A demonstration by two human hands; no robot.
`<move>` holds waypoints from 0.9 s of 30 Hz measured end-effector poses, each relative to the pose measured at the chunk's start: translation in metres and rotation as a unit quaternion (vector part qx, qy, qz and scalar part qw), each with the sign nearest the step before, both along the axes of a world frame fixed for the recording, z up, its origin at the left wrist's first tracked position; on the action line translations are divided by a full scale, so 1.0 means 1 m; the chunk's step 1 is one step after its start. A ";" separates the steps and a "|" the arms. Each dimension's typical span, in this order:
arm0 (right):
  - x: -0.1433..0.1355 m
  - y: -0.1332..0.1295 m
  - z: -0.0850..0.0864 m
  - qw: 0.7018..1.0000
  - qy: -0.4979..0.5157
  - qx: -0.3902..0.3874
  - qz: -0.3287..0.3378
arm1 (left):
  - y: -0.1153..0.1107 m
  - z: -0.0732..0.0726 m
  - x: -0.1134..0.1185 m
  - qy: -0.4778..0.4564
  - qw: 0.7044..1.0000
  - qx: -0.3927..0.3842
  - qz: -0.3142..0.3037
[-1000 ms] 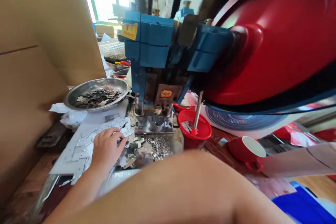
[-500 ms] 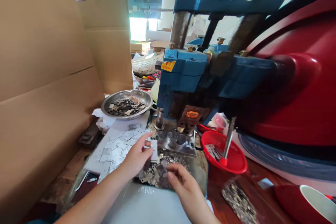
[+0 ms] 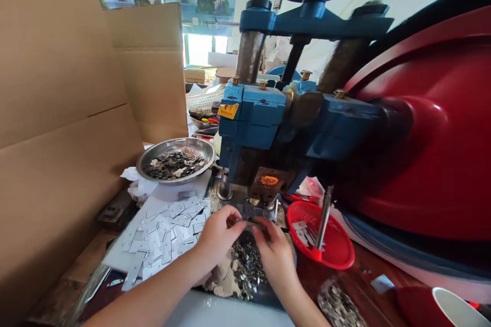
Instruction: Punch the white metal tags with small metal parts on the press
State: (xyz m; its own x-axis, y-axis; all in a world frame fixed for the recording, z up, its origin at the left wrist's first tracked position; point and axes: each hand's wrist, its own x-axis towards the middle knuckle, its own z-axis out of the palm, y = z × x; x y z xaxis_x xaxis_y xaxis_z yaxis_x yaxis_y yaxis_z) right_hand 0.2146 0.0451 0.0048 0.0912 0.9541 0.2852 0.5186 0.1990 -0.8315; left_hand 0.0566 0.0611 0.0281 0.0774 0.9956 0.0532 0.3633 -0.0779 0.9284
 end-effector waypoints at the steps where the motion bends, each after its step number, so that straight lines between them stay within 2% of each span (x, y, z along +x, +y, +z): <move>1: 0.002 0.007 -0.001 0.999 -0.019 0.027 -0.010 | 0.008 -0.001 0.003 0.029 0.999 0.027 0.008; 3: 0.005 0.022 -0.002 0.997 -0.045 0.067 -0.020 | 0.022 -0.004 0.008 0.072 0.994 0.076 0.028; 5: 0.005 0.035 -0.004 0.995 -0.058 0.080 -0.028 | 0.034 -0.008 0.012 0.092 0.990 0.093 0.045; 8: 0.006 0.050 -0.010 0.995 -0.048 0.074 -0.039 | 0.046 -0.015 0.015 0.093 0.993 0.066 0.043; 11: 0.007 0.058 -0.017 0.998 -0.025 0.061 -0.019 | 0.052 -0.020 0.015 0.080 0.996 0.036 0.006; 15: 0.008 0.061 -0.020 0.999 -0.007 0.047 0.016 | 0.057 -0.019 0.014 0.066 0.996 0.030 -0.060; 19: 0.005 0.061 -0.016 0.999 -0.006 0.044 0.021 | 0.061 -0.017 0.013 0.068 0.992 0.036 -0.103; 24: 0.003 0.064 -0.016 0.998 -0.003 0.051 0.023 | 0.063 -0.017 0.016 0.082 0.988 0.054 -0.119; 27: 0.004 0.059 -0.015 0.998 0.000 0.057 0.007 | 0.061 -0.012 0.011 0.090 0.989 0.060 -0.097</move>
State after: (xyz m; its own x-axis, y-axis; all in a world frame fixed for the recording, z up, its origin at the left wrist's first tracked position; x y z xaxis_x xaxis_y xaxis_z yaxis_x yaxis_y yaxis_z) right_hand 0.2187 0.1046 -0.0105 0.0787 0.9168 0.3915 0.5152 0.2988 -0.8033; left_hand 0.0673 0.1217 0.0160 0.2861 0.9482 0.1381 0.4895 -0.2685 0.8296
